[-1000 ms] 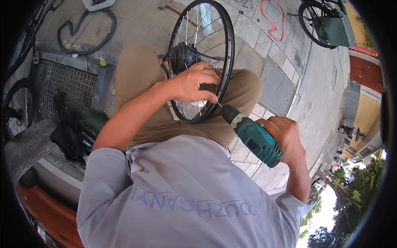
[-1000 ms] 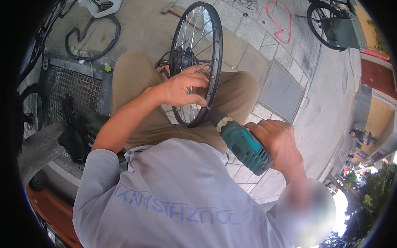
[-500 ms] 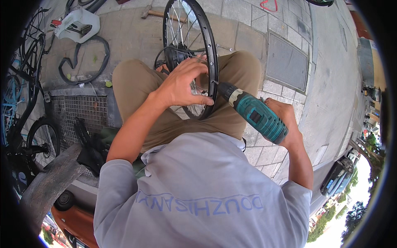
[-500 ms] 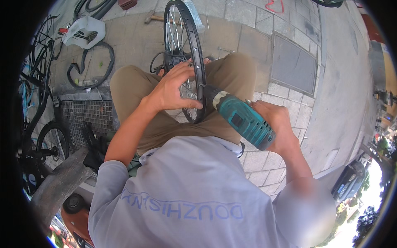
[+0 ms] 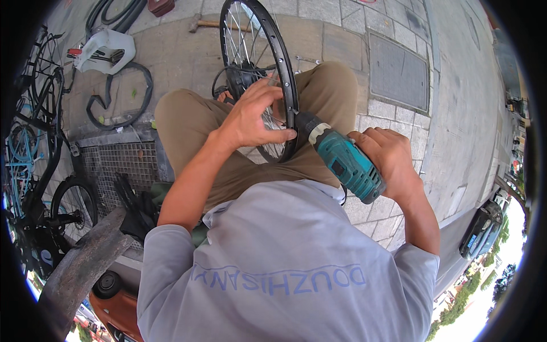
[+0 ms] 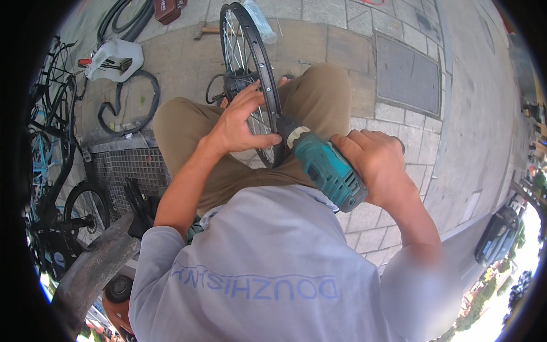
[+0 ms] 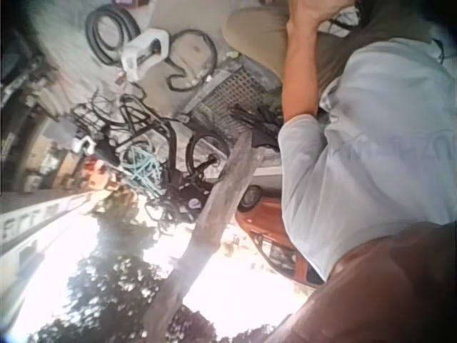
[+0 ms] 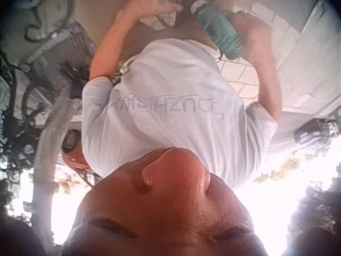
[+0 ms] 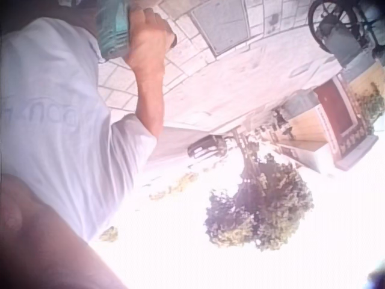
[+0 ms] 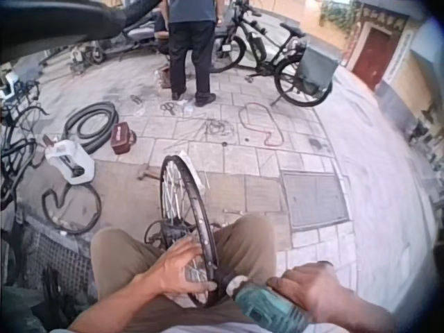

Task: The person uses a cordless drill to tighten the spokes of a bicycle wheel. They rotate the wheel and systematically tighten each spoke nipple while seated on the ground.

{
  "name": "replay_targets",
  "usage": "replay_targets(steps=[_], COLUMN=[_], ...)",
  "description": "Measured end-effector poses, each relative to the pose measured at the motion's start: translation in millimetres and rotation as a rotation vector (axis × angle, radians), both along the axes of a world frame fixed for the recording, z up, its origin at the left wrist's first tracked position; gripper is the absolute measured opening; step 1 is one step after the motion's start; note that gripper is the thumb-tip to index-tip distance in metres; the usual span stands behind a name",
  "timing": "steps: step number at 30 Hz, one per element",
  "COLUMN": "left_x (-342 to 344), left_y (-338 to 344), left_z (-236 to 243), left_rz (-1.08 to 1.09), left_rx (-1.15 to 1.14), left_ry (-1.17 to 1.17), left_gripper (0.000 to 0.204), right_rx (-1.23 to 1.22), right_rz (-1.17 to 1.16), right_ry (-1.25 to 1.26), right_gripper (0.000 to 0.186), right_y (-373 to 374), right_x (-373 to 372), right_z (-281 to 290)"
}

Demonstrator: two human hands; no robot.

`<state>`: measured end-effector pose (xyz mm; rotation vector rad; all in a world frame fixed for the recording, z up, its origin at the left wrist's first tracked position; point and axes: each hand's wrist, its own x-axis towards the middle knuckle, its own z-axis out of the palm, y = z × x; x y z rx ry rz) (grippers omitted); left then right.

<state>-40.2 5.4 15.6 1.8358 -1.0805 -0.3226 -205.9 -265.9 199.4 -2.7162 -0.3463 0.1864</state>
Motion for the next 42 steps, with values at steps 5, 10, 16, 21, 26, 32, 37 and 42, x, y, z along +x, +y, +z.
replay_targets(steps=[5, 10, 16, 21, 26, 32, 37, 42], left_x=[-1.4, 1.7, 5.4, 0.2, -5.2, -9.2, -8.6, -7.6], left_y=[3.4, 2.6, 1.6, -12.4, -26.4, -29.9, -33.5, -33.3], left_z=[7.4, 6.2, -3.5, -6.2, -9.8, -11.1, -9.5, -10.4], left_rz=[0.005, -0.005, -0.022, -0.010, 0.021, 0.039, 0.029, 0.008], left_rx=[0.058, 0.032, -0.050, -0.085, -0.077, -0.083, -0.082, -0.069], left_ry=[0.019, 0.005, 0.055, 0.106, 0.188, 0.205, 0.192, 0.176], left_gripper=[0.073, 0.074, 0.079, 0.086, 0.082, 0.079, 0.079, 0.079], right_rx=[-0.206, -0.343, -0.368, -0.436, -0.408, -0.420, -0.398, -0.399], right_rz=[0.189, 0.311, 0.259, 0.219, 0.189, 0.156, 0.125, 0.167], right_ry=[-0.135, -0.180, 0.013, 0.180, 0.196, 0.195, 0.257, 0.261], right_gripper=[0.039, 0.033, 0.034, 0.036, 0.033, 0.031, 0.028, 0.027], right_y=[5.3, 10.2, 27.6, 33.5, 24.5, 31.9, 32.8, 24.2], right_x=[12.8, 26.1, 34.8, 42.5, 50.0, 48.0, 50.4, 56.3], right_z=[14.2, 26.3, 44.6, 58.5, 54.0, 50.1, 53.2, 54.7])
